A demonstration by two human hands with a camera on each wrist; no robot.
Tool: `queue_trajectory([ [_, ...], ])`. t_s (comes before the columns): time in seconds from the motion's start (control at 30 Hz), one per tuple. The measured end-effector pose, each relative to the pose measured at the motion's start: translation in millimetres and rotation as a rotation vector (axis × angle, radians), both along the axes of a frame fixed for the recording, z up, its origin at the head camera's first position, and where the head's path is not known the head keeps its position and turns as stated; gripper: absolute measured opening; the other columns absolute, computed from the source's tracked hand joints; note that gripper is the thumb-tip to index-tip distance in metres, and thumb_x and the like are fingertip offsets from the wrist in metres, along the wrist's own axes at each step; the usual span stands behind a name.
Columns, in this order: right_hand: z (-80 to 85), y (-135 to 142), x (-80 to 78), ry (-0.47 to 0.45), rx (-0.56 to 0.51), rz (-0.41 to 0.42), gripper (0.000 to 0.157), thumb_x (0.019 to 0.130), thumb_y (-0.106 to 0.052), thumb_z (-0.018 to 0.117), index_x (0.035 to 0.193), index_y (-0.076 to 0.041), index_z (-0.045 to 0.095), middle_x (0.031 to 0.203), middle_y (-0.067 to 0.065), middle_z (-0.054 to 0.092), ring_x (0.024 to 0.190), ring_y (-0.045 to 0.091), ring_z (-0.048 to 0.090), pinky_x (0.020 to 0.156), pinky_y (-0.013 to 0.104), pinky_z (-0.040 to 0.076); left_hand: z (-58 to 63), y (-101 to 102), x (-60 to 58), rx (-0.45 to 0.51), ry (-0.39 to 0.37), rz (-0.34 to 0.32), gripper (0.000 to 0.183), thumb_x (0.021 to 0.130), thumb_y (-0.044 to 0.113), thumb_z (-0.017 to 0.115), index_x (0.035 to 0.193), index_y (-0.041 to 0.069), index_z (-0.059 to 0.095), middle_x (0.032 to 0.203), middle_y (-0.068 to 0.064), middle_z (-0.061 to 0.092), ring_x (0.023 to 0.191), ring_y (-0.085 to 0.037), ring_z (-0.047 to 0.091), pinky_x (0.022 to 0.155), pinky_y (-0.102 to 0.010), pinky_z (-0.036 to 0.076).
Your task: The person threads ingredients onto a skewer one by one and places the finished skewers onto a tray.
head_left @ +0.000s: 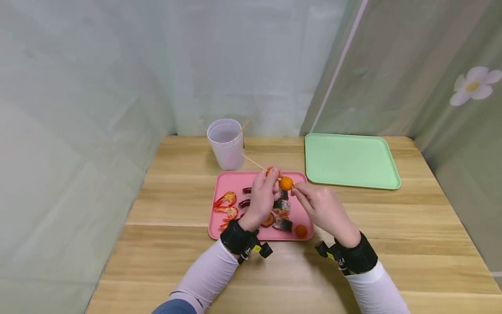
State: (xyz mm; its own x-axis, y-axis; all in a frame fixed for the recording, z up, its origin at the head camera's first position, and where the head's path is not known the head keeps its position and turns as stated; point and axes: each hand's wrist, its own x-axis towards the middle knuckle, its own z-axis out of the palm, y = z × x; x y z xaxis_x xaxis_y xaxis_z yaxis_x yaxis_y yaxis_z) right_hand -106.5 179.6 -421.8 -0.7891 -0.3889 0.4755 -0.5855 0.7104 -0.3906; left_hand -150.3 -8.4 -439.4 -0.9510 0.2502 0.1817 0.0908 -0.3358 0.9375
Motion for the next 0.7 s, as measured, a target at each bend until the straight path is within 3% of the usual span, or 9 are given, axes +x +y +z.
queue_trajectory([
  [0.13,1.7,-2.7,0.7,-0.042,-0.032,-0.028,0.006,0.102,-0.009,0.073,0.106,-0.004,0.075,0.068,-0.004,0.058,0.054,0.008,0.041,0.051,0.026,0.035,1.8,0.7,2.5,0.038,0.031,-0.026,0.034,0.116,0.027,0.041,0.115,-0.006,0.052,0.062,0.006,0.028,0.047,-0.009,0.026,0.047,-0.022,0.025],
  [0.3,3.2,-0.6,2.7,-0.082,-0.065,-0.045,0.008,0.104,-0.011,0.071,0.109,-0.007,0.076,0.065,-0.005,0.055,0.054,0.008,0.041,0.052,0.028,0.036,4.5,-3.7,0.4,0.045,0.014,-0.112,0.031,0.116,0.031,0.044,0.117,0.002,0.054,0.063,0.005,0.029,0.048,-0.009,0.026,0.048,-0.024,0.022],
  [0.5,6.4,10.0,1.8,-0.152,-0.087,-0.051,0.013,0.109,-0.017,0.065,0.110,-0.011,0.076,0.090,0.000,0.076,0.071,0.011,0.063,0.067,0.035,0.052,4.3,-11.4,-6.5,-0.057,0.017,-0.124,0.039,0.117,0.033,0.044,0.129,-0.001,0.057,0.070,0.002,0.032,0.052,-0.011,0.028,0.051,-0.024,0.025],
  [0.63,9.2,20.9,4.3,-0.193,-0.052,-0.085,0.014,0.110,-0.019,0.063,0.107,-0.014,0.076,0.088,-0.004,0.074,0.068,0.012,0.059,0.066,0.036,0.048,2.5,-18.2,-9.2,-0.161,-0.016,-0.140,0.040,0.117,0.029,0.045,0.142,0.000,0.056,0.074,-0.001,0.035,0.056,-0.014,0.031,0.054,-0.024,0.028],
  [0.7,9.9,26.6,5.8,-0.197,-0.039,-0.103,0.013,0.109,-0.016,0.065,0.108,-0.013,0.077,0.091,-0.002,0.075,0.069,0.013,0.059,0.065,0.036,0.047,1.4,-20.7,-9.1,-0.259,-0.027,-0.167,0.039,0.116,0.029,0.049,0.146,0.004,0.055,0.077,-0.002,0.040,0.059,-0.017,0.036,0.057,-0.025,0.032],
])
